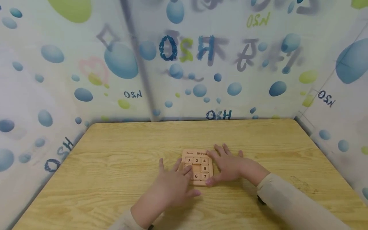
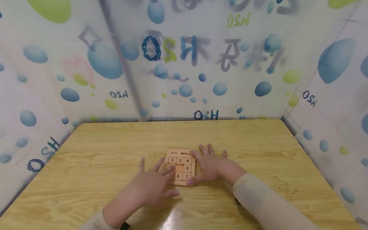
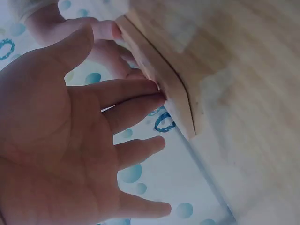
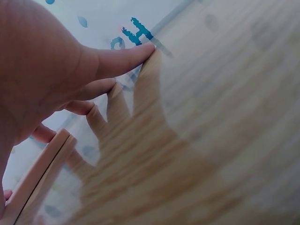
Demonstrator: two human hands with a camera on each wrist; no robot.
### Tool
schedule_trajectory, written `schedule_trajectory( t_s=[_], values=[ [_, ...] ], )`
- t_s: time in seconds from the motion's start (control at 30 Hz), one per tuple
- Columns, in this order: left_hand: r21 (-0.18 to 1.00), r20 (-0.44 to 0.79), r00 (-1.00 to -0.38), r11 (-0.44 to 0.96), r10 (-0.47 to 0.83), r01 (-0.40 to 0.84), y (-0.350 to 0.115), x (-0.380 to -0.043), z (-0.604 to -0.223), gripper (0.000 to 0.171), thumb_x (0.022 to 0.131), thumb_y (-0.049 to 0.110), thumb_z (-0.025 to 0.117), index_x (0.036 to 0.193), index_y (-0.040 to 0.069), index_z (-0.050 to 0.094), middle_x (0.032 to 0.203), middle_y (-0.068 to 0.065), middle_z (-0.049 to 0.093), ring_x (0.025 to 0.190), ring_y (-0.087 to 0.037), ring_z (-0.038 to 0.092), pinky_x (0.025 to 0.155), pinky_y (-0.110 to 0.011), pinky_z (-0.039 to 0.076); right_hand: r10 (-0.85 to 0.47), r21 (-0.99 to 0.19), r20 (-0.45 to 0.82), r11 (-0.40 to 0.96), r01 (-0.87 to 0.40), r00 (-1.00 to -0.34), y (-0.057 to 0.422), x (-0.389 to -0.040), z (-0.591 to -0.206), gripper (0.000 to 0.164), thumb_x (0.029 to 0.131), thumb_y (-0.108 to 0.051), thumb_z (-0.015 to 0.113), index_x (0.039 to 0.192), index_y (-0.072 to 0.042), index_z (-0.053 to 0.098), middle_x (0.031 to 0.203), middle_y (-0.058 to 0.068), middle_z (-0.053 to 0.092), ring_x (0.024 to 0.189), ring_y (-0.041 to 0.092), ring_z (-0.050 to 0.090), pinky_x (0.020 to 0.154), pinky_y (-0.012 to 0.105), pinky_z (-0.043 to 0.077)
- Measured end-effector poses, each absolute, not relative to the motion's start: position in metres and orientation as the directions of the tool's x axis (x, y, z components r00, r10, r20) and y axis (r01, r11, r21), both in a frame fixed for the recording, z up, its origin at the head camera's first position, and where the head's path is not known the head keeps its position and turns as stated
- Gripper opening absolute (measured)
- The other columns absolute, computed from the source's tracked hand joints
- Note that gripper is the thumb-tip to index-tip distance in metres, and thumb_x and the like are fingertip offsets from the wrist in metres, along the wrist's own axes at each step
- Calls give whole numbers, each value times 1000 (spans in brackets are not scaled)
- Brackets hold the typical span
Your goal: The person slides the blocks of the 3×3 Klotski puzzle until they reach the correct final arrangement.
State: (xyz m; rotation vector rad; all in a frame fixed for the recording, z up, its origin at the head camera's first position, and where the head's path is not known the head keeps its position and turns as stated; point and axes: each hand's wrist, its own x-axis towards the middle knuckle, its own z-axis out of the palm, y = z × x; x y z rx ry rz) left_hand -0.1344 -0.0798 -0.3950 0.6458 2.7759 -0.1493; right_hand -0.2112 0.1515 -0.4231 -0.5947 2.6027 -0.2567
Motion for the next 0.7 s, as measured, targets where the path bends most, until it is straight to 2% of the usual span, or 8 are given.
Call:
schedule_trajectory(
  t_s=[0.3, 0.5, 0.7],
  values=[
    [22, -290, -851, 893, 437, 450, -64, -157, -400, 92, 98, 85, 34, 164, 22, 44, 174, 5, 35, 167, -29, 22, 121, -85, 15, -451, -284, -396, 889, -360, -800, 152, -211, -426, 130, 73, -96, 63, 172, -25, 19, 181, 19, 2, 164, 55, 1, 107, 97, 8],
    [12, -357, -830, 890, 429, 455, -66, -144, -393, 85, 97, 83, 42, 159, 25, 52, 171, 7, 41, 167, -28, 23, 121, -85, 16, -456, -282, -396, 886, -367, -797, 150, -212, -425, 127, 75, -93, 65, 172, -25, 19, 181, 19, 3, 164, 55, 0, 107, 97, 7],
    [30, -352, -829, 890, 435, 455, -69, -136, -387, 86, 98, 82, 43, 161, 24, 49, 172, 7, 40, 167, -30, 21, 121, -85, 14, -457, -276, -384, 886, -372, -802, 151, -212, -423, 127, 76, -92, 66, 172, -24, 19, 180, 20, 4, 164, 56, 1, 107, 97, 8]
  ],
)
